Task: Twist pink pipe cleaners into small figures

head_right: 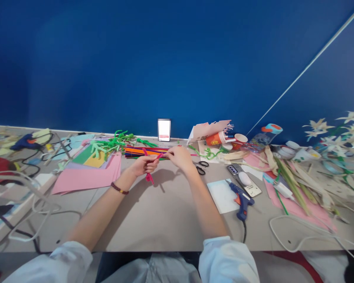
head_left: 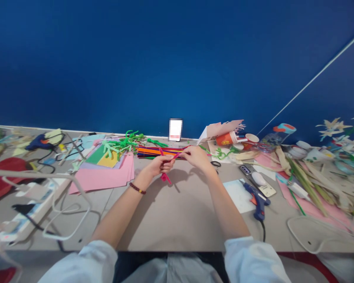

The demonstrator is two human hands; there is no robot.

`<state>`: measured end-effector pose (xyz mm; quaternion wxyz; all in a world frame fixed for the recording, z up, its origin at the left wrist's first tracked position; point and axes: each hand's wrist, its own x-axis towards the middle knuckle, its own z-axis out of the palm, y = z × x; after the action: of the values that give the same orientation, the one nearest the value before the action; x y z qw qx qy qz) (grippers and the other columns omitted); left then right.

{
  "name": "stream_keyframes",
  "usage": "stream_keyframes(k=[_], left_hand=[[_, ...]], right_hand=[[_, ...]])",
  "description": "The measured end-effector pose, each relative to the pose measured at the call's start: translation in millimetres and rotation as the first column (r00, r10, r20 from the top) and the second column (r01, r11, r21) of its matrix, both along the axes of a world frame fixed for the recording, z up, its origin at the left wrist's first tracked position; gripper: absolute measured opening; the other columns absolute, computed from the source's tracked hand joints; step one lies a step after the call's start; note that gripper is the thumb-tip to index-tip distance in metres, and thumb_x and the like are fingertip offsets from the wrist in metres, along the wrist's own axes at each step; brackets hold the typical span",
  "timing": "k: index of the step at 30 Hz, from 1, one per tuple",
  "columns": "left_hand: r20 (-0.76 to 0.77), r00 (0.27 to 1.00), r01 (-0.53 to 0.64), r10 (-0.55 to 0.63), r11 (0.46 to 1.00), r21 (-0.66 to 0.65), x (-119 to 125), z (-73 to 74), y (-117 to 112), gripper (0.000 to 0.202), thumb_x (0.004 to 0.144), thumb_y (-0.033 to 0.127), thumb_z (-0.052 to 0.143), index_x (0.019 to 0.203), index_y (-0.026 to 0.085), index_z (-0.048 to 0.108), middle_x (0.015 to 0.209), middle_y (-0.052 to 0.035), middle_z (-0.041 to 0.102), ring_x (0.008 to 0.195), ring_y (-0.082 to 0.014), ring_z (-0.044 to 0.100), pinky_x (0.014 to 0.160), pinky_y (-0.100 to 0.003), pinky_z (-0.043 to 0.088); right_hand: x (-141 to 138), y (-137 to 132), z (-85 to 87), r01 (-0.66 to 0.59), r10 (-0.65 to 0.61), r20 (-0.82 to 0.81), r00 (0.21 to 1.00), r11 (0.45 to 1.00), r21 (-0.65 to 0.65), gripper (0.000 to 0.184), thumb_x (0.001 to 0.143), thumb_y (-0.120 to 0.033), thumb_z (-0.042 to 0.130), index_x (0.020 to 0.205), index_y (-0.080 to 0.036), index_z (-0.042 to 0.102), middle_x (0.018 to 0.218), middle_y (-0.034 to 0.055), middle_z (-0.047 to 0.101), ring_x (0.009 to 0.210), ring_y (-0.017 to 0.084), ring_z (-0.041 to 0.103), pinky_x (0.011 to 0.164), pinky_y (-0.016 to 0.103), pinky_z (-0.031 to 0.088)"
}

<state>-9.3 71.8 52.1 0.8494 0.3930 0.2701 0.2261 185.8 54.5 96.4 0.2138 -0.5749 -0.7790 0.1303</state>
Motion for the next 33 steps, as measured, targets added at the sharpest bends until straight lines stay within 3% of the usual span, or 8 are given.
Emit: stream_keyframes(k=[5,9,13,18,22,27,29,33], left_hand=[[-0.01,0.978,-0.205,0.206,0.975,0.08,3,3.0,2,0.024,0.082,0.033,0.054,0.068,0.013,0.05,0.045,0.0089,0.025,0.035,-0.0024,0.014,0.034,-0.016,0.012],[0.016,0.96,-0.278,0.28,0.941,0.196,5,0.8,2,0.025,0.077,0.031,0.063,0.067,0.016,0.045,0.046,0.0093,0.028,0.035,-0.0022,0.015,0.034,-0.016,0.009],[-0.031,0.969,-0.222,0.243,0.924,0.312,4,2.9,-2,0.023,0.074,0.032,0.066,0.069,0.016,0.05,0.046,0.0096,0.028,0.035,-0.002,0.017,0.036,-0.017,0.01],[-0.295,0.94,-0.013,0.168,0.886,0.464,9,4.1,-9,0.019,0.069,0.029,0.067,0.063,0.014,0.056,0.044,0.0059,0.038,0.038,-0.0046,0.031,0.038,-0.018,0.018],[-0.396,0.864,-0.107,0.311,0.882,0.458,14,-2.8,-7,0.019,0.067,0.024,0.064,0.056,0.015,0.052,0.042,0.0052,0.041,0.037,-0.0054,0.033,0.038,-0.019,0.02],[-0.25,0.879,-0.322,0.407,0.891,0.321,8,-9.0,4,0.021,0.072,0.023,0.059,0.058,0.016,0.045,0.044,0.0066,0.037,0.034,-0.0034,0.027,0.036,-0.018,0.012],[-0.2,0.905,-0.321,0.376,0.91,0.262,4,-7.4,7,0.022,0.073,0.023,0.058,0.058,0.016,0.044,0.045,0.0065,0.036,0.034,-0.0031,0.027,0.036,-0.018,0.012],[-0.138,0.97,-0.175,0.201,0.968,0.178,-2,2.6,5,0.019,0.073,0.02,0.058,0.06,0.015,0.045,0.045,0.0065,0.035,0.033,-0.0023,0.027,0.037,-0.016,0.014]], right_hand=[[0,-2,3.5,0.015,-0.014,-0.074,0.997,1.0,0.007,0.025,0.085,-0.032,0.052,0.077,-0.022,0.073,0.082,0.0035,0.071,0.07,0.016,0.058,0.058,0.025,0.034],[0,1,0.0,0.008,-0.007,-0.062,0.998,1.0,0.016,0.024,0.086,-0.03,0.05,0.081,-0.022,0.073,0.084,0.0042,0.071,0.072,0.017,0.058,0.06,0.025,0.035],[0,4,-3.8,-0.006,0.005,-0.057,0.998,1.0,-0.011,0.022,0.086,-0.029,0.052,0.083,-0.021,0.072,0.085,0.0046,0.071,0.072,0.017,0.058,0.062,0.025,0.036],[0,2,-0.7,-0.044,0.04,-0.085,0.996,0.998,-0.049,0.02,0.083,-0.029,0.056,0.075,-0.021,0.073,0.079,0.004,0.07,0.071,0.015,0.058,0.062,0.025,0.036],[-5,-3,2.2,-0.099,0.097,-0.11,0.989,0.995,-0.017,0.021,0.082,-0.03,0.057,0.07,-0.018,0.07,0.074,0.0032,0.067,0.067,0.014,0.055,0.059,0.023,0.033],[-16,-6,-6.0,-0.198,0.196,-0.032,0.98,0.977,-0.081,0.025,0.083,-0.029,0.054,0.063,-0.017,0.066,0.066,0.0019,0.062,0.059,0.011,0.05,0.054,0.023,0.028],[-18,-5,-11.1,-0.192,0.196,0.024,0.98,0.973,-0.126,0.026,0.083,-0.028,0.053,0.061,-0.018,0.065,0.063,0.0019,0.061,0.056,0.012,0.048,0.053,0.024,0.026],[-15,0,-14.2,-0.05,0.058,0.077,0.995,0.994,-0.1,0.023,0.083,-0.027,0.052,0.067,-0.02,0.067,0.073,0.0044,0.066,0.063,0.014,0.051,0.053,0.025,0.024]])
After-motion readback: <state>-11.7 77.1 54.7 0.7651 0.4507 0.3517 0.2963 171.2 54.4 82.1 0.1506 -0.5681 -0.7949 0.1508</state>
